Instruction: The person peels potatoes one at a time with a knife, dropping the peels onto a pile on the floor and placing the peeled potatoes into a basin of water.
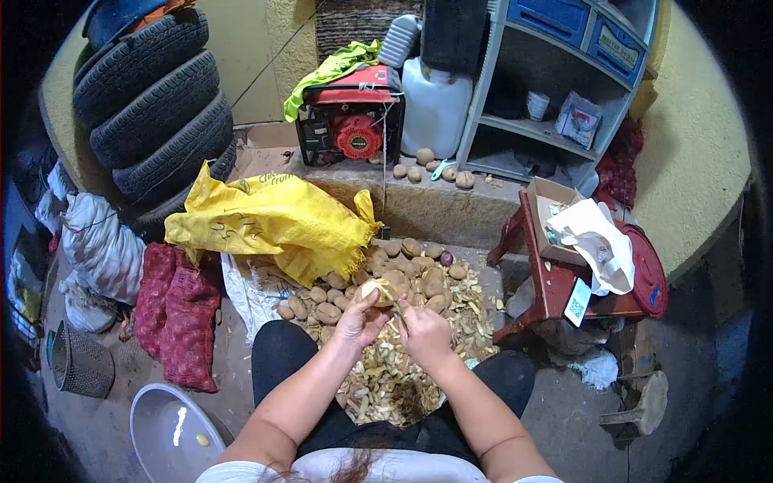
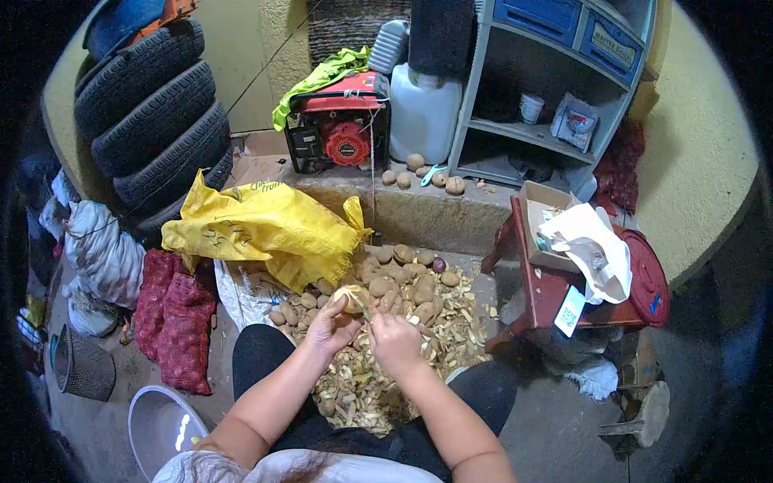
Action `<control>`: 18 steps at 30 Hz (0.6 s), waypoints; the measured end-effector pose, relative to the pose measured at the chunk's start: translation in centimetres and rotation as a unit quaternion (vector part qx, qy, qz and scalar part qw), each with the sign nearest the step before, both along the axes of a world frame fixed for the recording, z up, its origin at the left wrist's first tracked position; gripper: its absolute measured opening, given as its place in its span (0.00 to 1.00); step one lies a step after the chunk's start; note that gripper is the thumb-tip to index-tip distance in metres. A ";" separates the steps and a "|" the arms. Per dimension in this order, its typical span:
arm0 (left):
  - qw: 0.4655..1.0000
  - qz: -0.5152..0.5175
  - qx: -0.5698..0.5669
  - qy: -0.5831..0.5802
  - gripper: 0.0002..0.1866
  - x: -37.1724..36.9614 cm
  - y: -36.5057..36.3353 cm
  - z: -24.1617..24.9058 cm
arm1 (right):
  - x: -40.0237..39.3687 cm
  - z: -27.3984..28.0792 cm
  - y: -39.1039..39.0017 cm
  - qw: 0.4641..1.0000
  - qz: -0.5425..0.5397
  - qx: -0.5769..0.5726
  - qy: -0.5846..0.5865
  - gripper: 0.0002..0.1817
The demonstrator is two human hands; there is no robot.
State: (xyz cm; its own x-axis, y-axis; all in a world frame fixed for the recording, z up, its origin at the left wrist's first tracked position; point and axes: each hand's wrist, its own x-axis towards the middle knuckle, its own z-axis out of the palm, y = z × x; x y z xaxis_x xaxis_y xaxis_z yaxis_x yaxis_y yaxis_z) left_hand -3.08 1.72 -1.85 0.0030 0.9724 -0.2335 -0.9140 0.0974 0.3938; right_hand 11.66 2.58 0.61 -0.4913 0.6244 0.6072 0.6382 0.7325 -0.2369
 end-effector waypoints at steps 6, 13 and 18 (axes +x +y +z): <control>0.995 -0.007 0.057 0.081 0.28 -0.1 -0.1 0.2 | -0.2 0.2 -0.1 0.999 -0.015 0.038 -0.016 0.15; 0.991 0.022 0.058 0.122 0.30 0.1 -0.3 1.2 | -0.3 0.4 -0.5 1.000 -0.018 0.010 -0.014 0.16; 0.982 0.016 0.095 0.161 0.30 -0.2 -0.3 2.0 | -0.3 0.9 -0.8 1.000 -0.001 0.000 0.001 0.13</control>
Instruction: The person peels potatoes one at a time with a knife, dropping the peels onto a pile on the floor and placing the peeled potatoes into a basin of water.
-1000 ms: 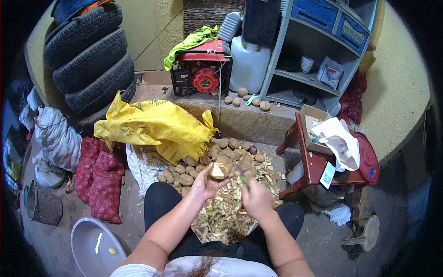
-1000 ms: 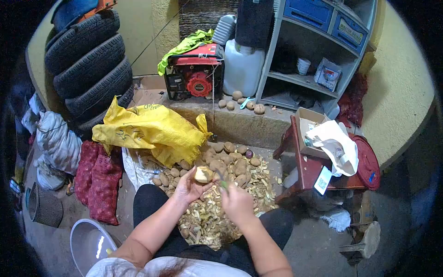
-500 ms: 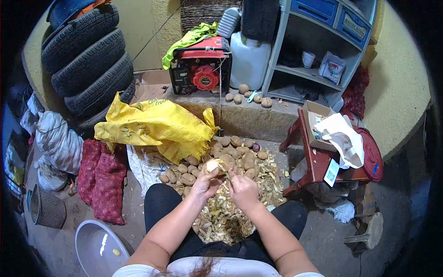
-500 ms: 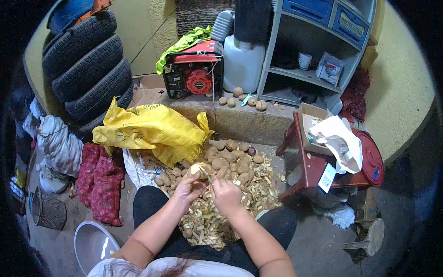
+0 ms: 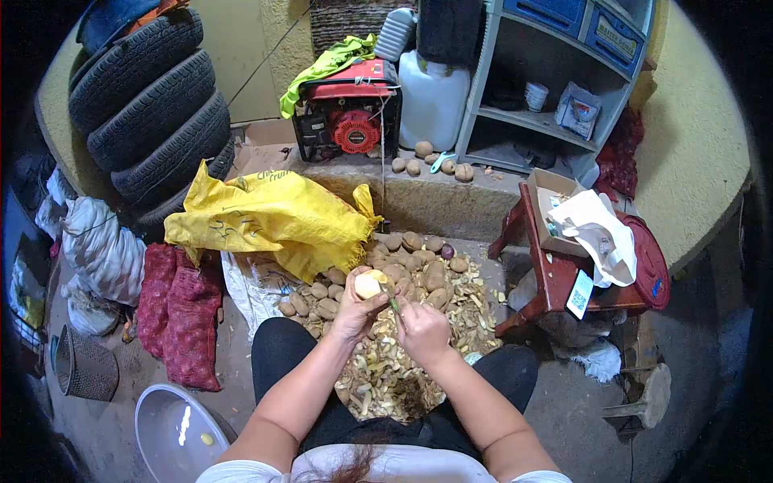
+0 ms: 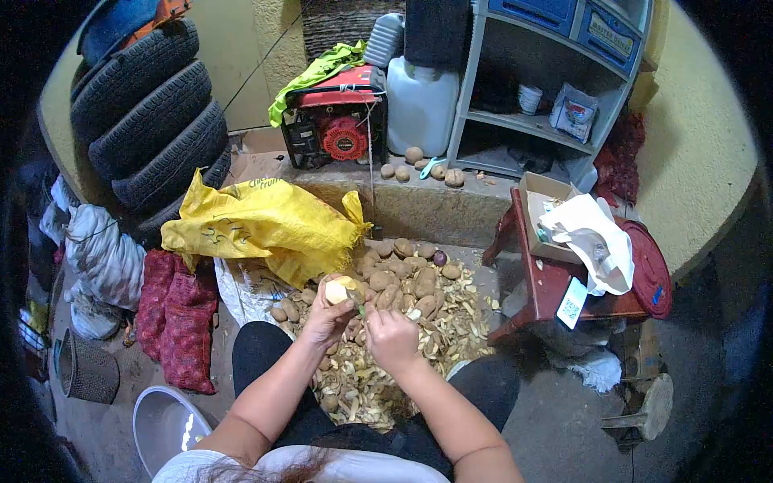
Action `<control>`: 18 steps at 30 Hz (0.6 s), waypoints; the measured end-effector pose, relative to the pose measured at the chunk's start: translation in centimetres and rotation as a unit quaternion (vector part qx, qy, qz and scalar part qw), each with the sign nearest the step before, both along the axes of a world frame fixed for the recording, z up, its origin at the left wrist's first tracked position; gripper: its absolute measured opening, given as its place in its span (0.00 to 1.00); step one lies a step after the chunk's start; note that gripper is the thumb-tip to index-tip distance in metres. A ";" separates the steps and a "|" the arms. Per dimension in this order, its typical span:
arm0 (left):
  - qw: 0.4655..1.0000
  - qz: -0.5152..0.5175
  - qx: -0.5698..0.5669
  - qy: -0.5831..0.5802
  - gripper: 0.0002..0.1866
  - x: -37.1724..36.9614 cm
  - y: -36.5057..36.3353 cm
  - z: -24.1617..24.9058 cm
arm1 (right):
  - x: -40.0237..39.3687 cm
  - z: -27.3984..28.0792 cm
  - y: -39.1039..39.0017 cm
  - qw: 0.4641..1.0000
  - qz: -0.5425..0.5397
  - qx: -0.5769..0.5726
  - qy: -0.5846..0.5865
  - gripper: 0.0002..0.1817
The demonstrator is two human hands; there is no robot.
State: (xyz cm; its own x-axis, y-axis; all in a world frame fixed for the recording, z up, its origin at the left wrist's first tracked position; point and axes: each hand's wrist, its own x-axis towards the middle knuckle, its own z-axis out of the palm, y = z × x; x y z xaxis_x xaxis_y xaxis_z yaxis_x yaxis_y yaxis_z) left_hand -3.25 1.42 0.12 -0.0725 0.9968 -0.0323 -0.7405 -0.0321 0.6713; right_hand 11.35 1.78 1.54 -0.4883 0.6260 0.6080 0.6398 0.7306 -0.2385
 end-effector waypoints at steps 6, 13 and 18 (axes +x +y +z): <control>0.986 0.063 0.022 0.156 0.33 -0.3 0.4 -0.8 | -0.1 -1.0 0.3 0.999 -0.004 -0.008 0.031 0.12; 0.997 -0.006 -0.064 -0.044 0.26 -1.1 0.1 -1.0 | 0.0 -0.1 0.4 0.950 0.004 -0.297 0.097 0.08; 0.987 -0.076 -0.050 -0.129 0.28 -2.0 0.0 -0.6 | 0.2 -1.7 1.0 0.900 0.065 -0.323 0.287 0.11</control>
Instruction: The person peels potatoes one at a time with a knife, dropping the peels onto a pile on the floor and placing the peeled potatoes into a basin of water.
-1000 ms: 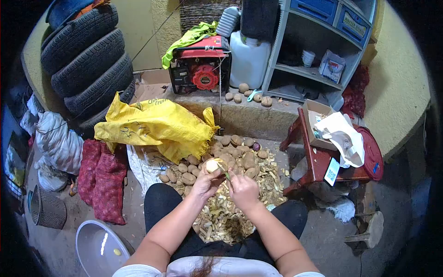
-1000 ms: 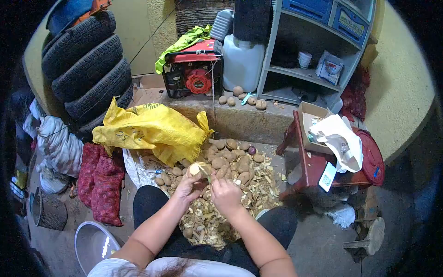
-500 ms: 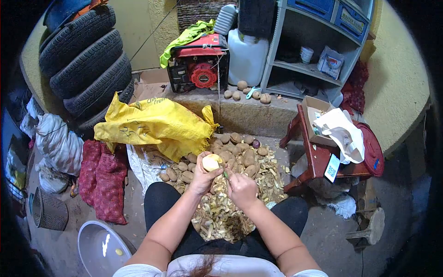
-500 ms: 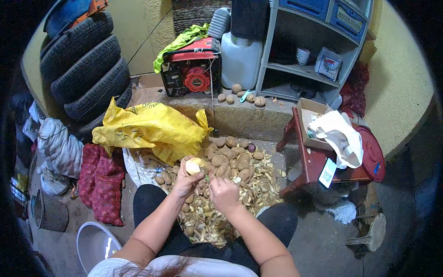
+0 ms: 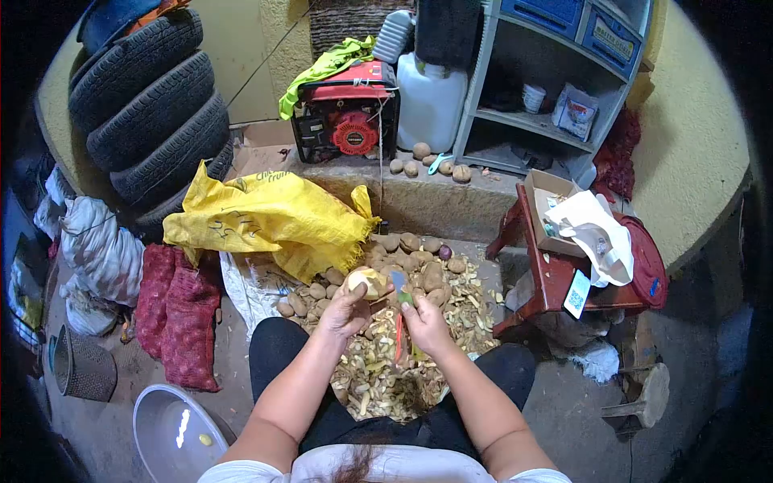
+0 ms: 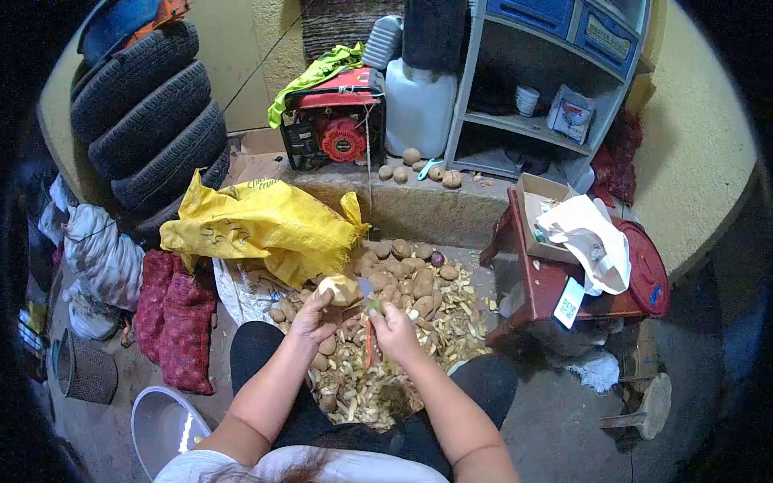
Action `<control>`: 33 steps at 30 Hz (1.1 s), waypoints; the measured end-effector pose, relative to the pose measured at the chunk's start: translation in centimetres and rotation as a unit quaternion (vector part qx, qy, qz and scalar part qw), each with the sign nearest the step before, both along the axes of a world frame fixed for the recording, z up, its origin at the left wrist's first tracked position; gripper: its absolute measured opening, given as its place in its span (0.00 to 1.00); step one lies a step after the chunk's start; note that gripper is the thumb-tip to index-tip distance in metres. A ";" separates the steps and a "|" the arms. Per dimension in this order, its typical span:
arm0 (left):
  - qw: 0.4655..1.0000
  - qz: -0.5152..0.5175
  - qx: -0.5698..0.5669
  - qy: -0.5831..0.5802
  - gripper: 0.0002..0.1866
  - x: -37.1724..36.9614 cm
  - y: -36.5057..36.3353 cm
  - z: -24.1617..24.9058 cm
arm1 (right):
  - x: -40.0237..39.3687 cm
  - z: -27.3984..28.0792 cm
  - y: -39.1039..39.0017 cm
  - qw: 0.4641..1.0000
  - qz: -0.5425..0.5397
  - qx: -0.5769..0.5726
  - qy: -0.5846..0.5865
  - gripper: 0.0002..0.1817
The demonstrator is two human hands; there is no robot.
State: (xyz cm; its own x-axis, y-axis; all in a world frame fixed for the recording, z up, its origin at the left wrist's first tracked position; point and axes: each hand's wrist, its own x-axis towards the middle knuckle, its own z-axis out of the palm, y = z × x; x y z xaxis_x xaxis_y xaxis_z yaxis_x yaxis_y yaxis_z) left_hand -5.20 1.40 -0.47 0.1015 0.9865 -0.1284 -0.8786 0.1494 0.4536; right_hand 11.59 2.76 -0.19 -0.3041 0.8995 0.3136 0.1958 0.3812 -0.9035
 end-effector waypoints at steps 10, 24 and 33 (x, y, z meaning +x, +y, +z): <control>0.996 -0.051 0.069 0.011 0.31 0.5 -0.2 0.7 | 0.1 2.1 -1.1 0.991 -0.008 -0.005 -0.134 0.14; 0.991 -0.082 0.103 0.005 0.34 0.3 -0.1 0.7 | 0.8 2.5 -0.8 0.993 0.053 0.010 -0.110 0.12; 0.989 -0.095 0.107 0.028 0.33 0.1 -0.3 1.3 | 0.8 2.8 -1.3 0.992 0.075 -0.008 -0.103 0.12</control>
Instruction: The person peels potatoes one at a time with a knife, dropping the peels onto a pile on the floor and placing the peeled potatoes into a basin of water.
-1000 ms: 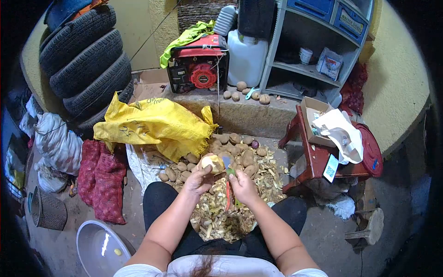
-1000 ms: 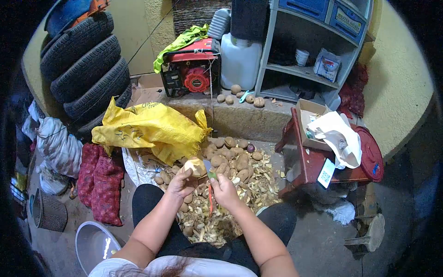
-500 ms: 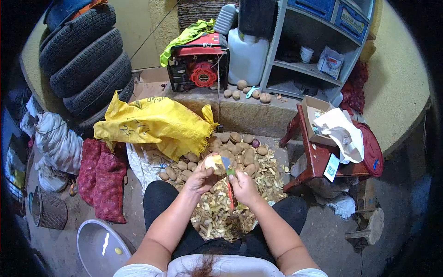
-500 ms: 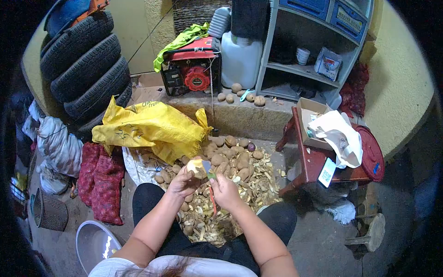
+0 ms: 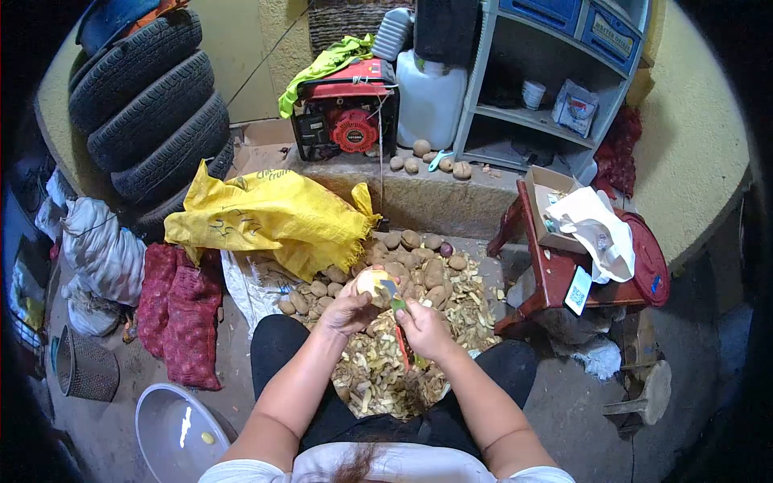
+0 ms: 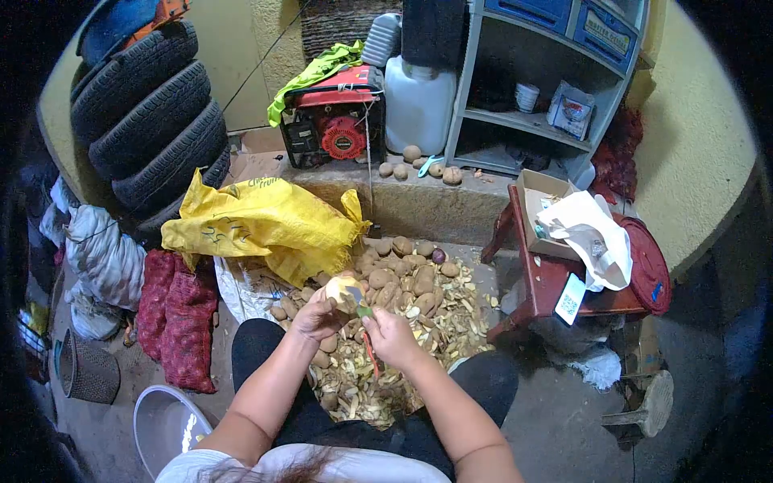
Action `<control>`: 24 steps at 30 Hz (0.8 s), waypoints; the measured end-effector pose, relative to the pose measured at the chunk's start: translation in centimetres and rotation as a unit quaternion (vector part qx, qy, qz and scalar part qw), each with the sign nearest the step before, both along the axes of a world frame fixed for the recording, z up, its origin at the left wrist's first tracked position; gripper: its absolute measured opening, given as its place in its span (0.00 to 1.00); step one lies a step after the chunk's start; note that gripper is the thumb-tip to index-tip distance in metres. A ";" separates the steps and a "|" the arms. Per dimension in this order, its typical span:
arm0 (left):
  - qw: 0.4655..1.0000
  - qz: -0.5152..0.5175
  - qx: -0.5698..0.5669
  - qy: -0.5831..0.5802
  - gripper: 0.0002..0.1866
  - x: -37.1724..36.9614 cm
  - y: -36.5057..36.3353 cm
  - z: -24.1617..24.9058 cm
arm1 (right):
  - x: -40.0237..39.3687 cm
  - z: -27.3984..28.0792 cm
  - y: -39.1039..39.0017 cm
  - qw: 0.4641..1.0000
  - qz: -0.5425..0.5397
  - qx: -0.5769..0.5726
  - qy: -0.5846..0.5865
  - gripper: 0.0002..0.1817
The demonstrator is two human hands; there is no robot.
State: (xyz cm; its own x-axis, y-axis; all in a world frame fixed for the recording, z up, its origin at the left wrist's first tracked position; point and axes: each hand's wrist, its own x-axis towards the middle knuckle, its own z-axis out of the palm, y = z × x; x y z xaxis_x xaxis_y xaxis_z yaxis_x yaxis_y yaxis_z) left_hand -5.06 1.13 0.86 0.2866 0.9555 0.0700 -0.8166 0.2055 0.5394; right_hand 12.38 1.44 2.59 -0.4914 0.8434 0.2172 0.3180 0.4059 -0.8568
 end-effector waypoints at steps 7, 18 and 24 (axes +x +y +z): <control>1.000 -0.020 0.002 0.018 0.33 -0.4 0.1 0.4 | 0.3 0.2 -0.1 0.996 0.038 -0.042 -0.068 0.12; 0.996 0.067 -0.037 0.044 0.26 0.7 0.9 -2.7 | -0.6 -1.9 0.7 0.868 0.077 -0.426 0.244 0.10; 0.980 0.082 -0.177 0.033 0.19 0.0 1.6 -4.5 | 0.8 -5.4 4.1 0.666 0.022 -0.636 0.388 0.11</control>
State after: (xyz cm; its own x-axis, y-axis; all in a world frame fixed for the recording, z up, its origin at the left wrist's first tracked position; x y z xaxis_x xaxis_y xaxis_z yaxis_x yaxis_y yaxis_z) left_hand -5.06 2.71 -3.69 0.1197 0.9503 -0.2874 -0.8201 0.2578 0.5108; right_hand 13.16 5.59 -2.85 -0.6779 0.5760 -0.4568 -0.4102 -0.8120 -0.4152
